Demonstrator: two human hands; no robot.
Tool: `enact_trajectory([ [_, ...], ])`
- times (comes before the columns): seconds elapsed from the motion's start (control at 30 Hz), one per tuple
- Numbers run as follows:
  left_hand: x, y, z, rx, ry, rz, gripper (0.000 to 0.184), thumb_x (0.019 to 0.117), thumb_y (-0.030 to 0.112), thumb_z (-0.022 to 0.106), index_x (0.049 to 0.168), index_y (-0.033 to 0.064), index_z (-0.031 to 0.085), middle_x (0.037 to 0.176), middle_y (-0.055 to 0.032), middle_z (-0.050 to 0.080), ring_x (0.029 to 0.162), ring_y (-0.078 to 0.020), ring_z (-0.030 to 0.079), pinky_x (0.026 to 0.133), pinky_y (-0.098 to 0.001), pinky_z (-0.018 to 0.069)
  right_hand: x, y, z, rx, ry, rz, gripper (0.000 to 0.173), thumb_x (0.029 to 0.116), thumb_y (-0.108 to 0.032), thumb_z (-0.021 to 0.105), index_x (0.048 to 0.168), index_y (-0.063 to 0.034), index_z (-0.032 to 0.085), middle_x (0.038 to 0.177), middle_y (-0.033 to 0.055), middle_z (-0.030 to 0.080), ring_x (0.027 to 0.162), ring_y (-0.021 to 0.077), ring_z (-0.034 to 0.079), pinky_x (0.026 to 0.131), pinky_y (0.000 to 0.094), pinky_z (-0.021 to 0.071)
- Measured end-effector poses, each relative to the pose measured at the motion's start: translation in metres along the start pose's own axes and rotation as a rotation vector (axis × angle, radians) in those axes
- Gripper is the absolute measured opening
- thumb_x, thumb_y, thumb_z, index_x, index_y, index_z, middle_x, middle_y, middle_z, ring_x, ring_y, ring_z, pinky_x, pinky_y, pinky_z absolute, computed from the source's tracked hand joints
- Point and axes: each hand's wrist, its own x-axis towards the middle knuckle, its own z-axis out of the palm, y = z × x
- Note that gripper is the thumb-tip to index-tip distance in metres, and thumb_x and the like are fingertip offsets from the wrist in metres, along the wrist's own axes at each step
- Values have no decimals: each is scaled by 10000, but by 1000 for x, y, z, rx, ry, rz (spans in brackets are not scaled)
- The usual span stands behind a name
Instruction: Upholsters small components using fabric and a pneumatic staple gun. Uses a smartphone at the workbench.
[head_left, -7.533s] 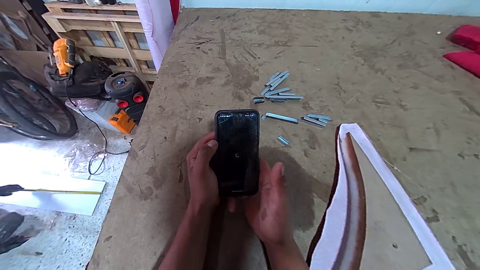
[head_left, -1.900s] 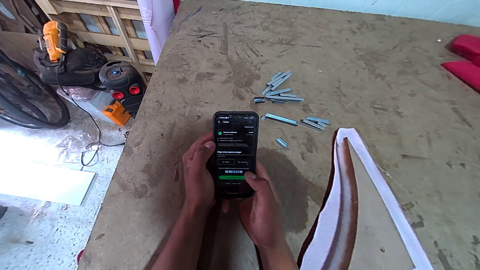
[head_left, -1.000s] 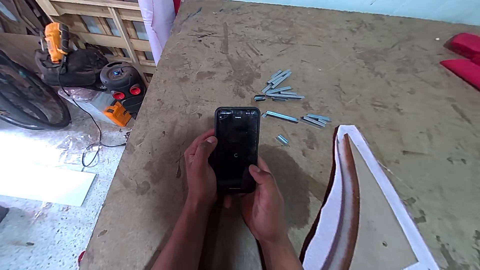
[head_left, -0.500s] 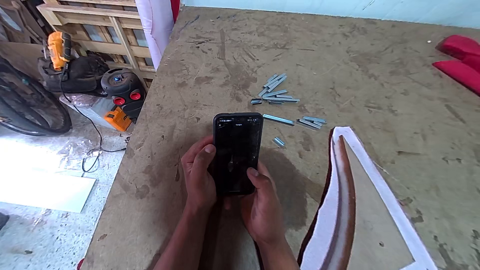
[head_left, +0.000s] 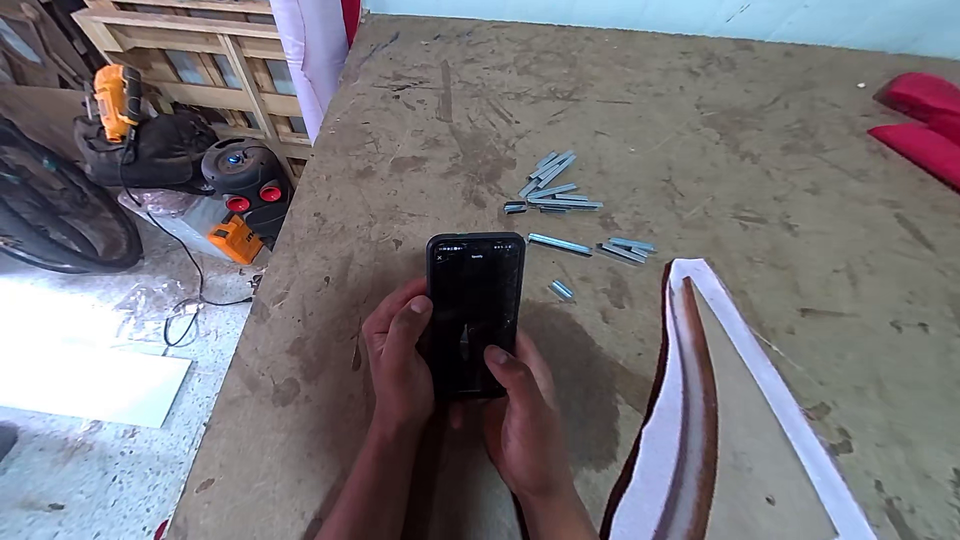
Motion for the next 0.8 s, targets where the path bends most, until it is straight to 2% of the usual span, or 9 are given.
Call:
enact_trajectory([
  [0.1, 0, 0, 0, -5, 0, -1, 387, 1038, 377, 498, 1115, 76, 728, 951, -102, 710, 817, -168, 703, 704, -371, 619, 0, -1, 1, -2, -9, -3, 475, 1019, -342, 573, 1352, -6, 529, 1057, 197, 666, 745, 249, 693, 504, 348, 589],
  [0.23, 0, -1, 0, 11, 15, -6, 397, 1037, 388, 499, 1110, 75, 731, 944, -107, 709, 810, -177, 702, 693, -371, 616, 1, -2, 1, -2, -25, -10, 405, 992, -199, 609, 1319, 25, 529, 1028, 219, 659, 720, 269, 683, 497, 362, 583],
  [0.37, 0, 0, 2, 25, 37, -20, 395, 1042, 391, 528, 1134, 67, 735, 948, -108, 715, 810, -173, 708, 707, -367, 623, 0, -1, 1, -12, -28, -5, 397, 971, -140, 615, 1327, 11, 525, 1027, 222, 661, 723, 269, 684, 501, 357, 582],
  [0.8, 1, 0, 4, 36, 41, -28, 397, 1060, 365, 503, 1148, 53, 732, 978, -124, 716, 834, -185, 711, 731, -369, 626, 1, -3, 1, -21, -2, 22, 429, 944, -127, 634, 1324, 30, 510, 1028, 219, 663, 716, 273, 685, 493, 362, 584],
])
